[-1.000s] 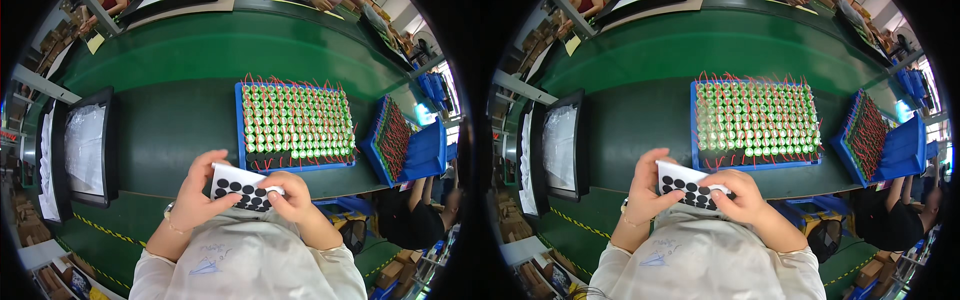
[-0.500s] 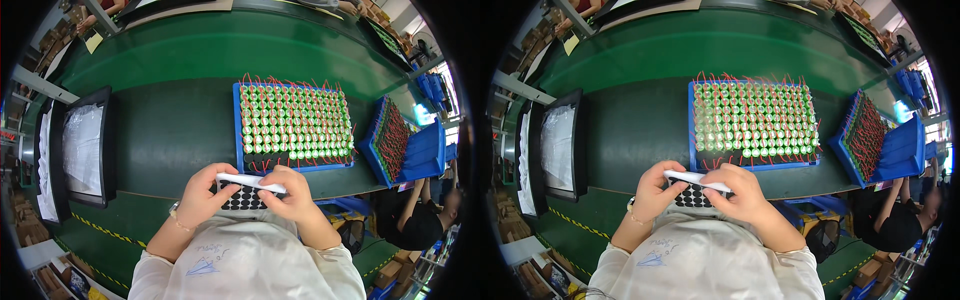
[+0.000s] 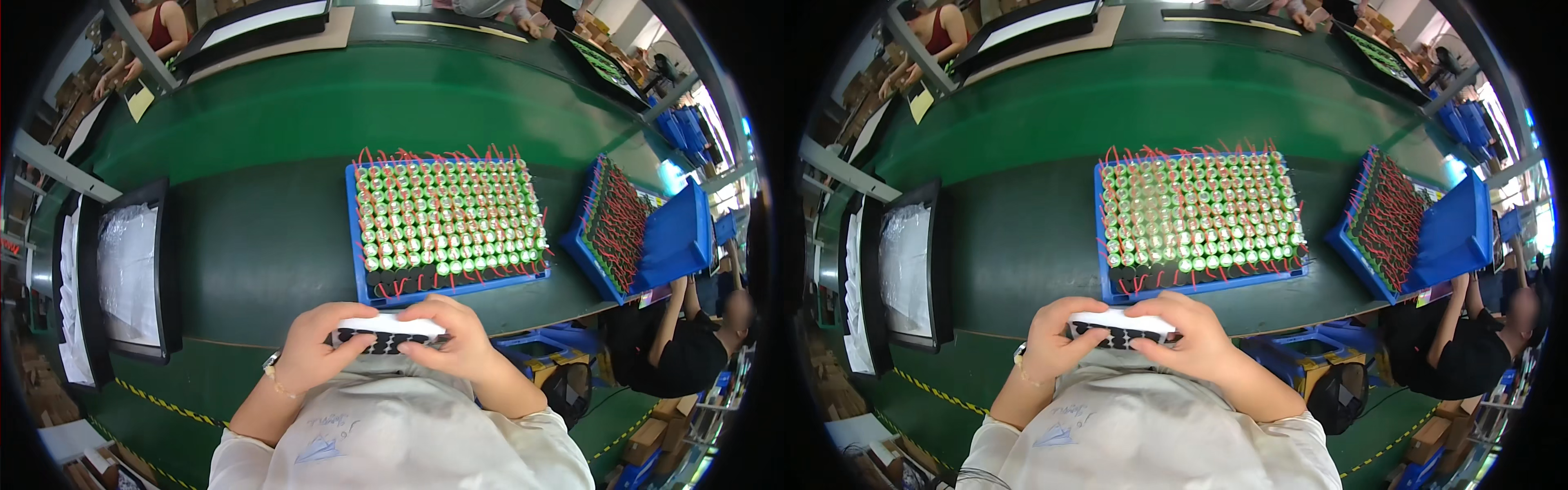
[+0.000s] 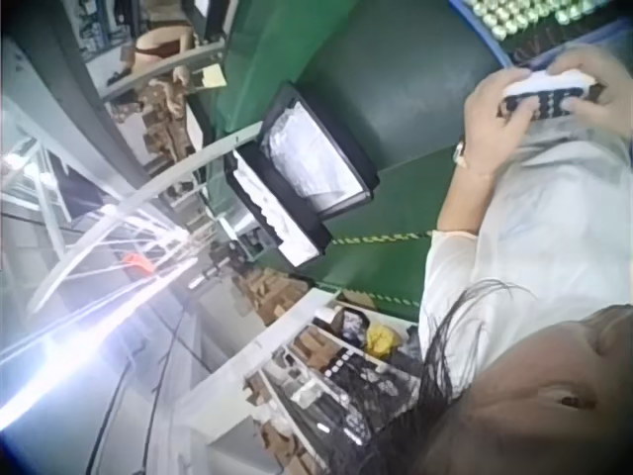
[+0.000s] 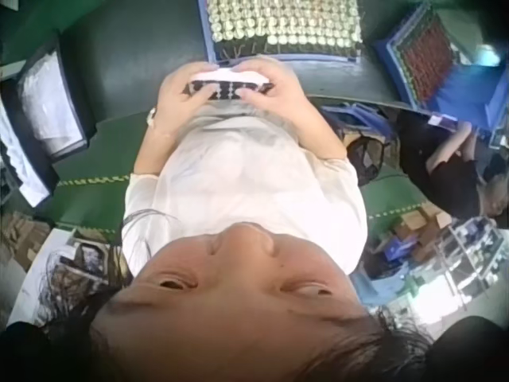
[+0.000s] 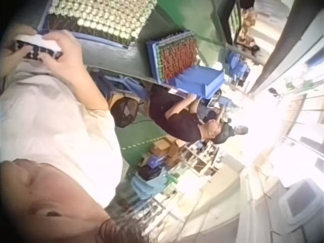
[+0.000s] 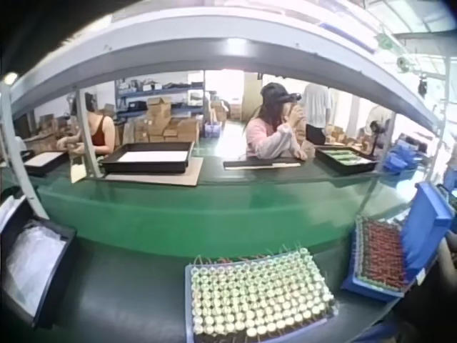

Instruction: The person peels circular stickers from a backing sheet by hand and sticks them onto the ends of battery cells arranged in a tray, then places the sticker sheet over the tray.

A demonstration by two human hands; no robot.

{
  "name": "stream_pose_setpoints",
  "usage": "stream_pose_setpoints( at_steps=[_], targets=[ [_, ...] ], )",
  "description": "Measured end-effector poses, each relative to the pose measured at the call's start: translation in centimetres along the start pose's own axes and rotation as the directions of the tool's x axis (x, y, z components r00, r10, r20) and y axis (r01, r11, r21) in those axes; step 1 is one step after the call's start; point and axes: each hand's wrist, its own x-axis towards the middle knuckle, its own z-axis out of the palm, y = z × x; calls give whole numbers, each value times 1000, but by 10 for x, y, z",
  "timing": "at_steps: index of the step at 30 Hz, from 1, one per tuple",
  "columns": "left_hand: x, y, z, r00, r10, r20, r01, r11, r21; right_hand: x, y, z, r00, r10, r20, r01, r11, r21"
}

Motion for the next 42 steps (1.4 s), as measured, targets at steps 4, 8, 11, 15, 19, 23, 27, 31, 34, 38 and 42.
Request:
stream_pose_setpoints(
  at_steps=[4,8,11,15,19,23,27,31,34,38,42],
  targets=[
    [-9,14,9,969,-247,-11,237,939,-250,-3,-2,-1,958,-279,-60,242,905,-350],
    [-15,18,17,936,-352,25,329,844,-423,-19,-4,-1,931,-356,-78,277,831,-482],
    [-23,18,25,949,-314,-10,274,842,-465,-30,-8,6,951,-291,-101,226,882,-414],
    [-25,18,22,999,34,-1,-34,999,17,-42,-12,15,962,-236,-136,185,933,-308],
    [-40,21,16,992,100,76,-117,958,263,-53,-16,28,981,-182,-70,157,949,-273],
    [-72,3,-2,997,63,47,-74,957,280,-54,-18,59,983,-181,45,186,942,-281],
    [-104,-8,-31,967,-221,128,207,972,111,-56,-15,93,948,-311,71,314,867,-388],
    [-113,-15,-51,929,-248,275,246,968,44,-61,-22,111,935,-343,92,341,794,-504],
    [-114,-19,-49,941,-195,275,205,979,-8,-64,-27,113,955,-291,50,274,814,-513],
    [-103,-15,-45,963,135,234,-150,987,50,-68,-38,110,983,-181,-10,152,855,-495],
    [-105,-14,-41,985,-1,175,35,981,-191,-68,-42,113,986,-150,-67,101,875,-473]
  ],
)
